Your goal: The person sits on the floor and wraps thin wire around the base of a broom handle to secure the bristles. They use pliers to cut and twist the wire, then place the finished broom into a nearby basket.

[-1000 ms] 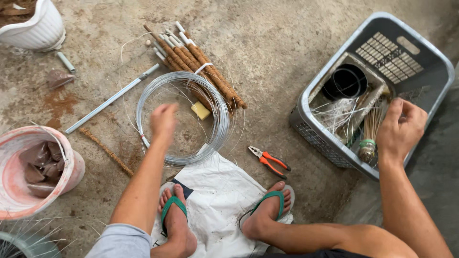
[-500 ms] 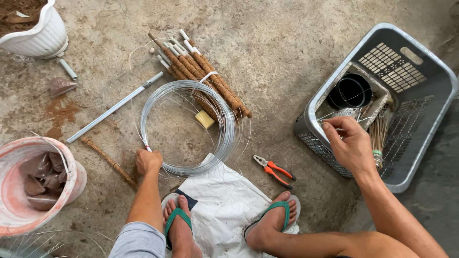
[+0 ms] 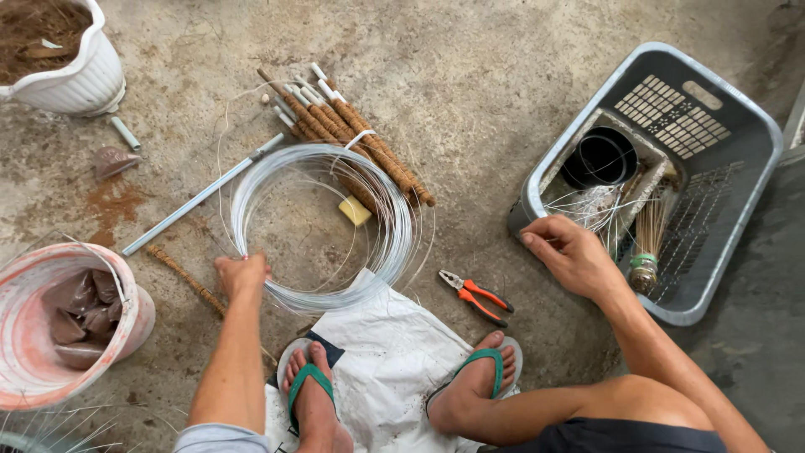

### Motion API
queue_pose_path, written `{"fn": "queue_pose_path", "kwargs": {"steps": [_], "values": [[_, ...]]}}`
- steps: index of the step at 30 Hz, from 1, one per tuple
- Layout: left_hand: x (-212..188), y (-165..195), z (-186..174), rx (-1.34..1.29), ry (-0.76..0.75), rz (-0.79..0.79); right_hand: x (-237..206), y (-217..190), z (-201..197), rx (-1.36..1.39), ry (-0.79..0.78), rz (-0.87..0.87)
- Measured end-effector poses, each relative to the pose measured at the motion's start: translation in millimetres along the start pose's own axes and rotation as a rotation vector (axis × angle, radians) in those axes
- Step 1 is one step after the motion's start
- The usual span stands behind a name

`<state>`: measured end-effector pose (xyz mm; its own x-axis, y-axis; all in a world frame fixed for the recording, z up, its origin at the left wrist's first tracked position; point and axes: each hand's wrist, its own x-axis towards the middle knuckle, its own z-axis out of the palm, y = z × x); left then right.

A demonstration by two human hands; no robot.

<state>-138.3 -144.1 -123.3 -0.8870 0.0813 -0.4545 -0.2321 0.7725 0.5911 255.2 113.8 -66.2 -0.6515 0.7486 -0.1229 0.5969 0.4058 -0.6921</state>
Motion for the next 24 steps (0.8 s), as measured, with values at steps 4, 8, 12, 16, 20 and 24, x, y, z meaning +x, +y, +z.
{"fn": "queue_pose_path", "kwargs": {"steps": [4, 8, 12, 16, 20, 24], "values": [[-2, 7, -19, -0.002, -0.345, 0.031, -8, -5, -7, -0.055, -0.123, -0.106], [-18, 33, -32, -0.752, -0.414, 0.026, -17, -8, -12, -0.033, -0.17, -0.023], [-48, 83, -33, -0.87, -0.357, 0.201, -27, -8, -16, 0.021, -0.186, 0.078], [-80, 133, -27, -0.841, -0.536, 0.337, -33, -12, -18, 0.071, -0.204, 0.115], [-114, 166, 6, -0.633, -0.748, 0.547, -38, -18, -21, 0.087, -0.202, 0.127], [-139, 177, 39, -0.252, -0.518, 1.171, -44, -18, -26, 0.089, -0.153, 0.179]]}}
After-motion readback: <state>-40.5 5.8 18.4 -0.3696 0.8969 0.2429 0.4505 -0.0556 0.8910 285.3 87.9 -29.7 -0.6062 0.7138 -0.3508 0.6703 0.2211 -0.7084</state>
